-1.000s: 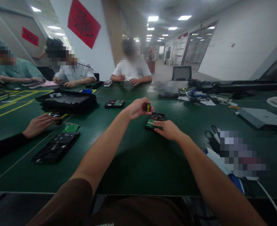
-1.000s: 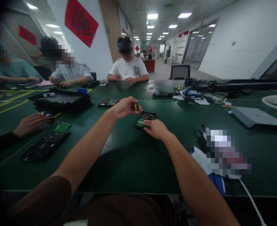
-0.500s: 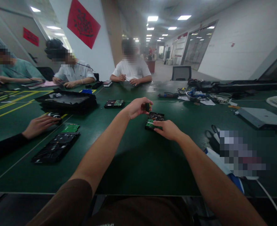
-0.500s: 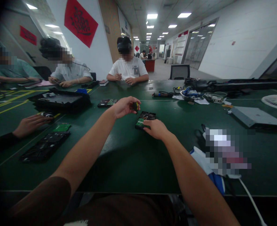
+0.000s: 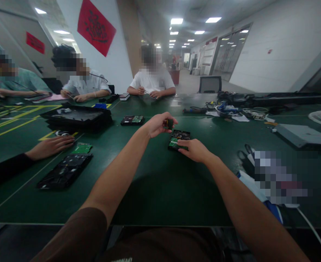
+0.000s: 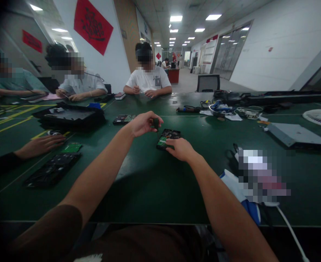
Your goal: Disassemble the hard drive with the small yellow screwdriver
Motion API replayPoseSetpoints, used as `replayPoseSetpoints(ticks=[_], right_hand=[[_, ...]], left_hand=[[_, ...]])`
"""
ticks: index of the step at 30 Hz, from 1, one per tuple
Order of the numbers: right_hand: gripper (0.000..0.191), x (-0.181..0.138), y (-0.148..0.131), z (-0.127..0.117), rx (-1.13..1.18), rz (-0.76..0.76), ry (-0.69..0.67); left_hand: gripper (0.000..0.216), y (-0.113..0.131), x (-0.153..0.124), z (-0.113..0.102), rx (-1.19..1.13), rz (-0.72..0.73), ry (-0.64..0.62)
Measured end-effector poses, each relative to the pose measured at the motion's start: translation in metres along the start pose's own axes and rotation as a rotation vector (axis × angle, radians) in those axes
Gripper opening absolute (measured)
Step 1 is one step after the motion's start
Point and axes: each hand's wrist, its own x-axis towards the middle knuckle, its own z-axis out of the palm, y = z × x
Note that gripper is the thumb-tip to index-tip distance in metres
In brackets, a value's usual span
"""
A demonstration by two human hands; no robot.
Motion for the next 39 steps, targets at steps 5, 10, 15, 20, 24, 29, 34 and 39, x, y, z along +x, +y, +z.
replayPoseSetpoints(ticks=[5, 10, 15, 20, 24, 29, 34, 39], right_hand=[[0.036, 0.0000, -0.0009, -0.0004, 0.006, 0.007, -0.003], [0.037, -0.0004, -0.0023, -0.0022, 0.008, 0.015, -0.013], [0.037, -0.0001, -0.0010, -0.0017, -0.002, 0.004, -0.017], [0.037, 0.0001, -0.0017, -0.0020, -0.018, -0.011, -0.018], [0.036, -0.0005, -0.0047, -0.0038, -0.013, 0.025, -0.022], [0.037, -0.0005, -0.0053, -0.0039, -0.014, 0.029, -0.025], [0.038, -0.0001, -0.0040, -0.0028, -0.007, 0.022, -0.020], [0.037, 0.0001, -0.0038, -0.0027, -0.007, 0.025, -0.015]], left_hand=[[0.027, -0.0009, 0.0009, -0.0015, 0.001, 0.003, -0.007], [0.026, -0.0003, 0.0004, -0.0021, -0.006, -0.003, -0.008], [0.021, 0.0000, 0.0006, 0.0000, -0.074, -0.046, 0.026], [0.014, -0.0012, 0.0013, 0.0038, -0.147, -0.068, 0.014], [0.012, -0.0002, 0.0002, 0.0058, -0.137, -0.051, 0.016], [0.015, 0.0001, 0.0001, 0.0045, -0.099, -0.029, 0.079], [0.021, -0.0011, 0.0013, 0.0006, -0.075, -0.044, 0.088], [0.018, -0.0004, -0.0005, 0.0029, -0.090, -0.063, 0.039]])
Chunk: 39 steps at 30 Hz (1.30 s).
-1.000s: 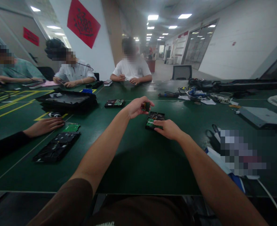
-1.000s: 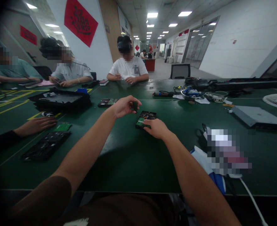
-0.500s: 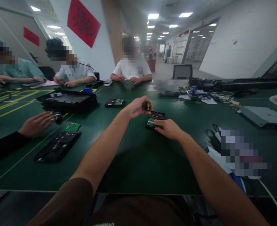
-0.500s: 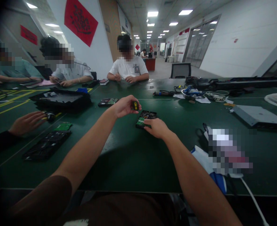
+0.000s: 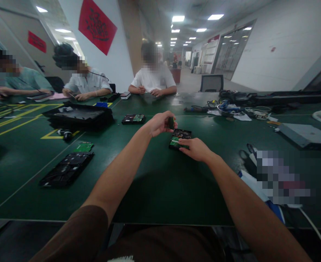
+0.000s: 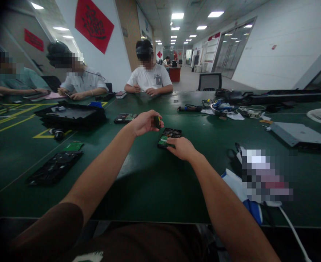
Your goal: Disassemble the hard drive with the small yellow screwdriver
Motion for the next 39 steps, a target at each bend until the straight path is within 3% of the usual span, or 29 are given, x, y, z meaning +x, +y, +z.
replayPoseSetpoints(ticks=[8, 15, 27, 39], right_hand=[[0.040, -0.0001, -0.0003, 0.0000, 0.007, 0.000, 0.003], [0.039, 0.0004, 0.0017, 0.0013, 0.011, -0.008, 0.004], [0.037, 0.0008, 0.0053, 0.0047, 0.014, -0.037, 0.013], [0.037, 0.0003, 0.0025, 0.0018, 0.002, -0.008, -0.006]], left_hand=[[0.019, -0.0001, -0.0006, 0.0019, -0.005, 0.010, 0.001], [0.017, 0.0007, 0.0002, 0.0035, 0.021, 0.046, 0.093], [0.017, 0.0006, -0.0010, 0.0031, 0.020, 0.046, 0.013], [0.017, 0.0005, 0.0010, 0.0008, 0.021, 0.052, 0.064]])
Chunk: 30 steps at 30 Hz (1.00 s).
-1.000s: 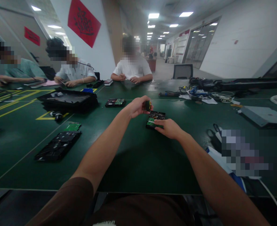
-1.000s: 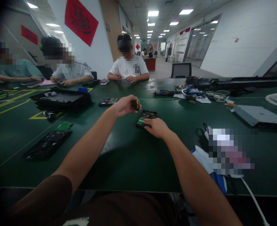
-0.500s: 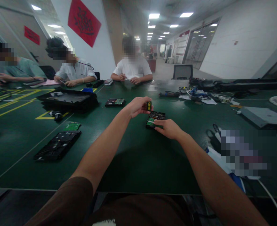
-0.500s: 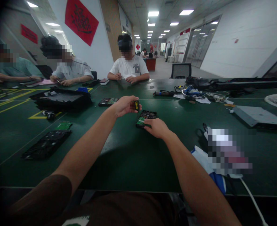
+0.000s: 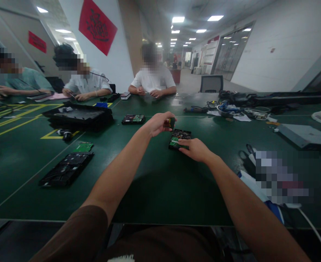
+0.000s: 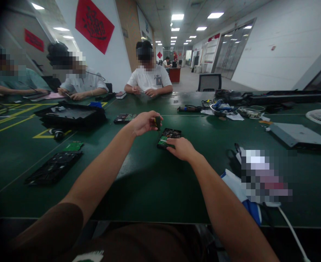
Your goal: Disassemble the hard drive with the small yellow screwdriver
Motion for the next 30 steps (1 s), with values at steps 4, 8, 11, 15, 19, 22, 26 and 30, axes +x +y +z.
replayPoseSetpoints(ticks=[4, 8, 11, 15, 19, 22, 26, 30], right_hand=[[0.037, -0.0006, -0.0013, -0.0006, 0.001, 0.005, 0.004], [0.038, -0.0003, 0.0002, 0.0009, -0.010, -0.002, 0.004], [0.039, 0.0005, 0.0025, 0.0026, -0.024, -0.017, 0.004], [0.039, 0.0013, 0.0052, 0.0045, -0.019, -0.037, 0.006], [0.038, 0.0018, 0.0066, 0.0058, -0.001, -0.037, 0.011], [0.039, 0.0024, 0.0069, 0.0062, 0.001, -0.032, 0.008], [0.040, 0.0027, 0.0068, 0.0063, -0.005, -0.030, -0.003], [0.040, 0.0022, 0.0073, 0.0069, -0.007, -0.035, 0.010]], left_hand=[[0.017, -0.0009, -0.0002, -0.0008, -0.022, -0.002, -0.045], [0.016, -0.0015, -0.0004, 0.0010, -0.037, -0.013, -0.045], [0.015, -0.0023, 0.0012, 0.0011, -0.048, -0.008, -0.013], [0.013, -0.0026, 0.0033, 0.0003, -0.046, 0.000, 0.046], [0.014, -0.0006, 0.0012, 0.0017, -0.022, -0.004, 0.053], [0.014, 0.0014, -0.0014, 0.0037, -0.013, -0.007, 0.045], [0.012, 0.0021, -0.0021, 0.0049, -0.013, -0.011, 0.059], [0.013, 0.0006, 0.0003, 0.0030, -0.025, -0.010, 0.060]])
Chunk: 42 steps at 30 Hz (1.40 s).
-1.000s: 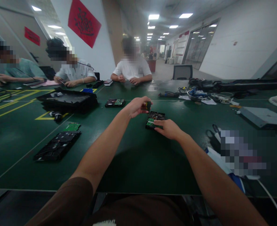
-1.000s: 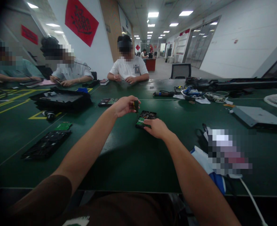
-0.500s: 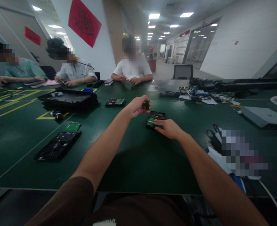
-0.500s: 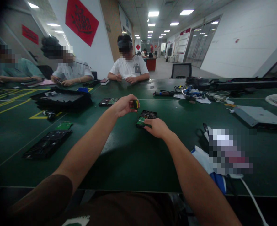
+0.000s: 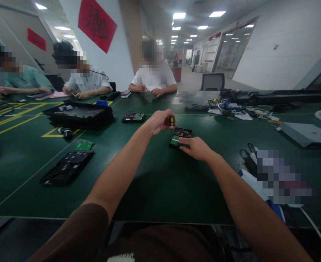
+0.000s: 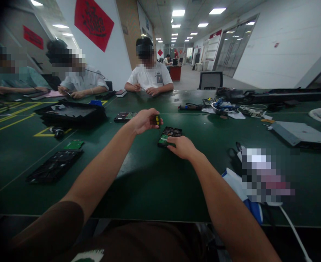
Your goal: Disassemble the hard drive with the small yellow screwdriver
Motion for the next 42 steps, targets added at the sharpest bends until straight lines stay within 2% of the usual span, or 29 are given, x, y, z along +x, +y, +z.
replayPoseSetpoints(ticks=[4, 18, 36, 42], right_hand=[[0.040, 0.000, 0.001, 0.001, -0.004, -0.009, 0.003], [0.038, -0.002, -0.009, -0.007, 0.025, 0.053, 0.008], [0.037, -0.001, -0.003, -0.002, -0.005, -0.004, 0.005], [0.038, -0.001, -0.004, -0.002, -0.008, -0.005, 0.001]], left_hand=[[0.013, -0.002, 0.002, -0.002, 0.000, 0.020, -0.033], [0.010, -0.003, 0.003, -0.003, 0.076, 0.106, -0.025], [0.012, 0.002, -0.004, 0.000, 0.045, 0.092, -0.129], [0.014, 0.002, -0.004, -0.001, 0.126, 0.121, -0.073]])
